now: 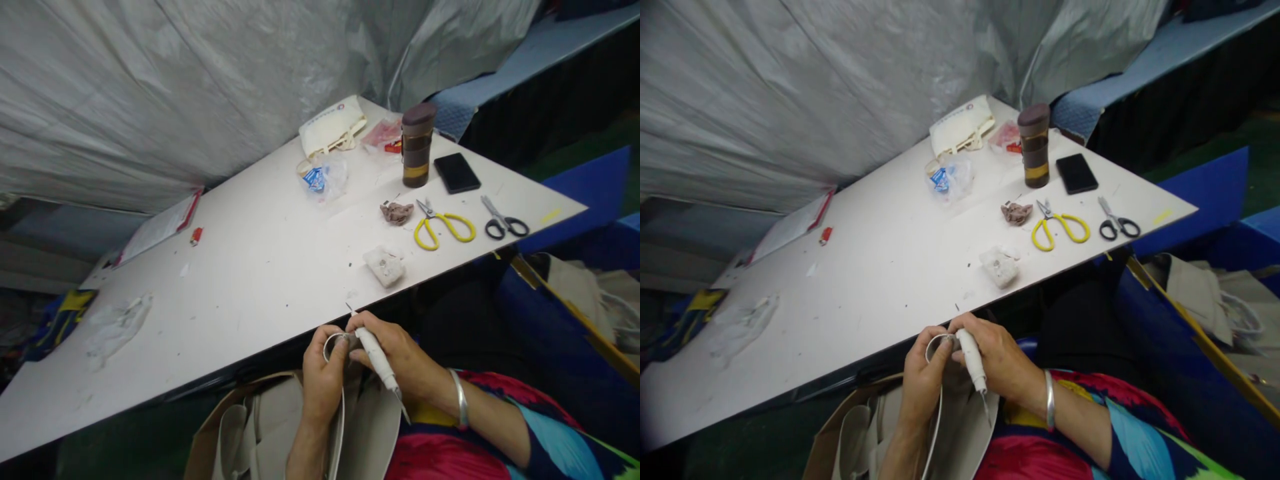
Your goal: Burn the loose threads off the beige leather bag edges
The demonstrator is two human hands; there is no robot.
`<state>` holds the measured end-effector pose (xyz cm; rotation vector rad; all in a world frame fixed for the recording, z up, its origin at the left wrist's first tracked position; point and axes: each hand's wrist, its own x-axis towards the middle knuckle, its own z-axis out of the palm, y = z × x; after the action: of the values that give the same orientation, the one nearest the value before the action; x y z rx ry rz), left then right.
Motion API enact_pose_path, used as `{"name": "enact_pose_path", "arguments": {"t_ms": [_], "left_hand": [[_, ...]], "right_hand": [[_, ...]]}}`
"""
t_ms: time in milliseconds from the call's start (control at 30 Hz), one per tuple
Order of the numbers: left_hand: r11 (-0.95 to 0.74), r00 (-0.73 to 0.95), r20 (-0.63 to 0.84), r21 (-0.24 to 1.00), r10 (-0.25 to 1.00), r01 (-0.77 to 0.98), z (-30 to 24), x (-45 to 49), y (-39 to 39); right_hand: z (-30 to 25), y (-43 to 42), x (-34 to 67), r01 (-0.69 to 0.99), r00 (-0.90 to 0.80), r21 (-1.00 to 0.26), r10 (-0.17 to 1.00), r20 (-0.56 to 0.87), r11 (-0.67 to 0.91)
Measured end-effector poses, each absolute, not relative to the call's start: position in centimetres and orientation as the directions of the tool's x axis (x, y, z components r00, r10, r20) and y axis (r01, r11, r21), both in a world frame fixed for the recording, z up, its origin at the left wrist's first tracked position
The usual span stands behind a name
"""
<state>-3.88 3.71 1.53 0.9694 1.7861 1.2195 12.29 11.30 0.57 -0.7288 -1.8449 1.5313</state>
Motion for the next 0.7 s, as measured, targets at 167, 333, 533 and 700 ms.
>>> {"name": "enact_pose_path", "arguments": {"t_ms": [167, 333, 533, 700], "left_hand": [[0.242, -0.466, -0.104, 0.938, 0.879, 0.247, 2.9, -3.0, 2.8], [0.236, -0.428, -0.108, 0.937, 0.897, 0.258, 3.6, -2.7, 2.4], [0.238, -0.340, -0.124, 0.918, 0.932, 0.316, 3.8, -2.5, 2.0], [0.267, -0.321, -0.165, 0.914, 0.933, 0.304, 4.0, -2.1, 2.2]], "right_hand": [[1.3, 9.7, 12.9, -0.008, -0.636, -0.984, 0.758, 0.141, 0.177], [1.1, 8.9, 13.4, -0.039, -0.605, -0.991, 0.786, 0.128, 0.131], [0.8, 8.6, 13.9, -0.080, -0.595, -0.994, 0.797, 0.106, 0.072], [0.6, 8.6, 14.1, -0.085, -0.572, -0.994, 0.814, 0.101, 0.064]]}}
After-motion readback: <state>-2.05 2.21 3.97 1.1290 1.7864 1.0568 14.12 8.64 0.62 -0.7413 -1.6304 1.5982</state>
